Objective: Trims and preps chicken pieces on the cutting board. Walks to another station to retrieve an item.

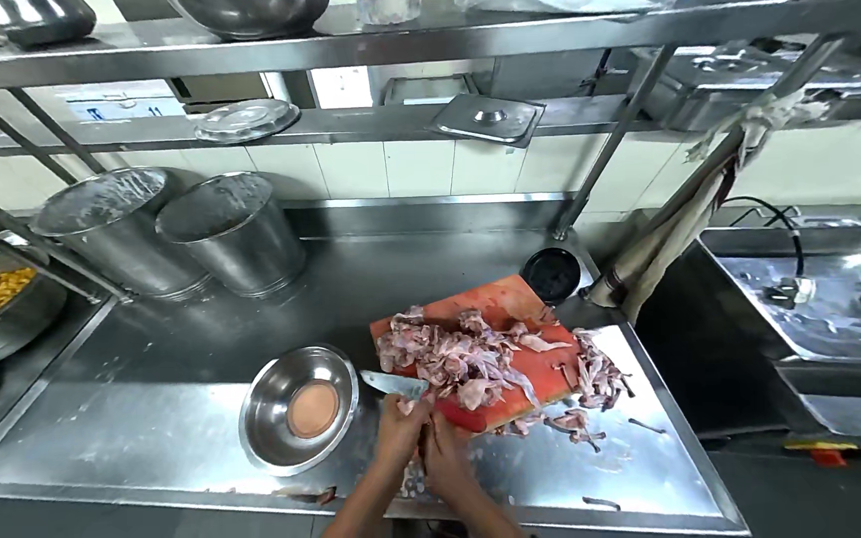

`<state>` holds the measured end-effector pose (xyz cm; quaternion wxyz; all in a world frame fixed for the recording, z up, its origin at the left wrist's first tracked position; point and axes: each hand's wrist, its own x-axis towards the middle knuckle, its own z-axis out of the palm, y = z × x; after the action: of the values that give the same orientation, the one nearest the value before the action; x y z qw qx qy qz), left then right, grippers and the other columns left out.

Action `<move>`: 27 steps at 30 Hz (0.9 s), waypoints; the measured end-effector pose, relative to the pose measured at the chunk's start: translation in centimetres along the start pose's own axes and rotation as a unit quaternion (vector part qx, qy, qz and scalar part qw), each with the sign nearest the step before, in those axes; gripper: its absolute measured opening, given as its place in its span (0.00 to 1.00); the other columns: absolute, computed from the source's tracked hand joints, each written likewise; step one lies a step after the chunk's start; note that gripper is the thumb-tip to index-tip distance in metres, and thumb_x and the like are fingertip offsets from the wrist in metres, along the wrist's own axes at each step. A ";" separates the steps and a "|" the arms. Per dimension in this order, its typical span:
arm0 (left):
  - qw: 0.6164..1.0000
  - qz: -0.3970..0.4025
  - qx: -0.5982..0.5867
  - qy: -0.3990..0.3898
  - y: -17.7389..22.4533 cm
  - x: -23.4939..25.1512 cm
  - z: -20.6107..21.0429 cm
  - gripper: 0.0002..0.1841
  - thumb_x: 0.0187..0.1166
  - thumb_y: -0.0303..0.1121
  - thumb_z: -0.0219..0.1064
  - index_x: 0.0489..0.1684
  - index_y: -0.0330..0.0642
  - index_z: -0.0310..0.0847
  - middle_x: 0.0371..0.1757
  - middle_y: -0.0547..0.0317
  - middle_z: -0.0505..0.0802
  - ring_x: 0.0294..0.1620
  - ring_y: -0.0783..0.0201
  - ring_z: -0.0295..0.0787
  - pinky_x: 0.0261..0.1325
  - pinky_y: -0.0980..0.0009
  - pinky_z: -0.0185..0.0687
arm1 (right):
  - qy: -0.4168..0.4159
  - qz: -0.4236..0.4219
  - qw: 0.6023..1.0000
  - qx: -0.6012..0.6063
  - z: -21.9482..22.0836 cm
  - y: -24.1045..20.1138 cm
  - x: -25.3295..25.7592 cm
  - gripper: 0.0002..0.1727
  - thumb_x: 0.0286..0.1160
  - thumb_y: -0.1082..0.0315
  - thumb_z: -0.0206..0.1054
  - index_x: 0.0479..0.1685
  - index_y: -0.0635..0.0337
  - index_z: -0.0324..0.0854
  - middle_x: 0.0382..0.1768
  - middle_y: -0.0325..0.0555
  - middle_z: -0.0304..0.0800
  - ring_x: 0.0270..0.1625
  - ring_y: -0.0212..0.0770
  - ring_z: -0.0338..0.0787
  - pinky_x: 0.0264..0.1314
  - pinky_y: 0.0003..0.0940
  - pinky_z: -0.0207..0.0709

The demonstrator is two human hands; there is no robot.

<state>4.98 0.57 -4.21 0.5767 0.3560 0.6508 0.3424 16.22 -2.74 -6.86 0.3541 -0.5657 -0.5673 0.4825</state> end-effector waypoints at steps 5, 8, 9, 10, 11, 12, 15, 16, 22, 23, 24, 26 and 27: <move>0.989 -0.087 -0.107 0.055 -2.7 -1.5 -1.5 0.34 0.75 0.46 0.75 0.72 0.32 0.67 0.44 0.42 0.89 0.42 0.53 0.88 0.45 0.55 0.86 | -0.082 0.052 0.982 0.164 3.2 0.8 -0.6 0.26 0.94 0.62 0.42 0.82 0.69 0.65 0.64 0.58 0.85 0.61 0.40 0.89 0.67 0.40 0.83; 0.985 -0.080 -0.126 0.086 -4.4 -0.9 -2.3 0.20 0.78 0.39 0.72 0.57 0.31 0.78 0.36 0.45 0.90 0.36 0.55 0.89 0.41 0.57 0.86 | -0.176 0.044 0.983 0.016 2.3 0.8 -0.2 0.26 0.95 0.57 0.44 0.74 0.65 0.75 0.63 0.57 0.88 0.68 0.46 0.87 0.76 0.47 0.77; 0.989 -0.062 -0.091 0.097 -4.9 -0.5 -2.7 0.20 0.78 0.38 0.71 0.58 0.30 0.77 0.39 0.44 0.90 0.38 0.55 0.88 0.43 0.56 0.87 | -0.198 0.032 0.977 -0.068 1.5 0.6 0.2 0.25 0.93 0.55 0.46 0.66 0.64 0.81 0.58 0.57 0.89 0.65 0.50 0.88 0.73 0.52 0.78; 0.993 -0.046 -0.039 0.106 -5.5 -0.1 -3.4 0.23 0.77 0.38 0.71 0.63 0.29 0.75 0.43 0.42 0.89 0.41 0.52 0.88 0.46 0.53 0.86 | -0.213 0.021 0.967 -0.138 0.4 0.3 0.6 0.24 0.91 0.54 0.49 0.61 0.62 0.84 0.58 0.56 0.89 0.67 0.52 0.86 0.74 0.53 0.75; 0.993 -0.035 0.027 0.112 -5.9 0.3 -4.0 0.25 0.76 0.37 0.71 0.65 0.29 0.74 0.45 0.41 0.89 0.42 0.51 0.88 0.46 0.51 0.86 | -0.207 0.012 0.958 -0.197 -0.8 -0.1 1.0 0.23 0.89 0.53 0.52 0.61 0.59 0.86 0.61 0.55 0.88 0.70 0.53 0.84 0.78 0.52 0.73; 0.989 -0.035 0.097 0.104 -6.0 0.6 -4.6 0.26 0.75 0.36 0.71 0.68 0.30 0.73 0.49 0.39 0.89 0.45 0.49 0.89 0.49 0.50 0.87 | -0.181 0.004 0.951 -0.249 -2.2 -0.3 1.5 0.22 0.87 0.54 0.54 0.62 0.56 0.87 0.64 0.54 0.88 0.74 0.53 0.82 0.81 0.52 0.71; 0.960 -0.044 0.273 0.050 -5.9 1.3 -5.2 0.34 0.71 0.36 0.74 0.77 0.33 0.67 0.60 0.37 0.89 0.60 0.44 0.89 0.65 0.44 0.84 | -0.105 -0.006 0.923 -0.369 -4.6 -0.3 3.4 0.20 0.83 0.56 0.59 0.66 0.49 0.86 0.70 0.51 0.85 0.78 0.56 0.78 0.79 0.55 0.72; 0.950 -0.040 0.307 0.035 -6.0 1.5 -5.0 0.36 0.71 0.37 0.75 0.79 0.34 0.65 0.60 0.38 0.89 0.60 0.45 0.90 0.66 0.45 0.84 | -0.106 -0.006 0.914 -0.393 -4.8 -0.1 3.9 0.20 0.82 0.57 0.60 0.69 0.47 0.85 0.71 0.50 0.84 0.79 0.57 0.77 0.80 0.57 0.71; 0.903 -0.027 0.429 -0.004 -5.2 2.2 -3.2 0.32 0.73 0.42 0.72 0.77 0.39 0.72 0.60 0.43 0.92 0.61 0.47 0.91 0.68 0.46 0.84 | -0.115 -0.012 0.868 -0.482 -3.1 0.0 5.1 0.25 0.75 0.75 0.61 0.71 0.46 0.80 0.74 0.55 0.79 0.78 0.62 0.76 0.73 0.65 0.72; 0.894 -0.033 0.447 -0.009 -4.9 2.2 -3.0 0.29 0.76 0.44 0.70 0.74 0.39 0.76 0.59 0.43 0.92 0.61 0.47 0.91 0.68 0.46 0.84 | -0.120 -0.009 0.867 -0.484 -2.9 -0.2 5.4 0.24 0.76 0.75 0.60 0.71 0.46 0.79 0.73 0.56 0.80 0.77 0.62 0.77 0.72 0.65 0.73; 0.885 -0.039 0.463 -0.012 -4.6 2.3 -2.9 0.27 0.77 0.46 0.69 0.71 0.39 0.78 0.58 0.44 0.92 0.60 0.48 0.92 0.66 0.46 0.85 | -0.129 -0.004 0.867 -0.481 -2.7 -0.3 5.6 0.24 0.76 0.76 0.60 0.72 0.48 0.78 0.72 0.57 0.81 0.77 0.62 0.78 0.72 0.65 0.73; 0.872 -0.049 0.488 -0.014 -4.4 2.6 -2.8 0.26 0.76 0.45 0.70 0.69 0.40 0.78 0.57 0.44 0.92 0.59 0.47 0.92 0.65 0.46 0.86 | -0.154 0.012 0.870 -0.468 -2.3 -0.5 6.0 0.27 0.74 0.78 0.61 0.75 0.53 0.76 0.72 0.64 0.78 0.76 0.67 0.77 0.71 0.66 0.76; 0.866 -0.053 0.498 -0.012 -4.3 2.7 -2.7 0.29 0.74 0.44 0.72 0.71 0.39 0.75 0.58 0.44 0.92 0.61 0.46 0.91 0.66 0.45 0.85 | -0.163 0.021 0.872 -0.461 -2.3 -0.6 6.0 0.28 0.75 0.77 0.61 0.77 0.55 0.74 0.73 0.67 0.77 0.76 0.69 0.77 0.70 0.66 0.77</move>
<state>1.74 0.61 -9.00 0.3479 0.5651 0.7455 -0.0622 17.56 3.52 -6.52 -0.0545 -0.5901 -0.7628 0.2587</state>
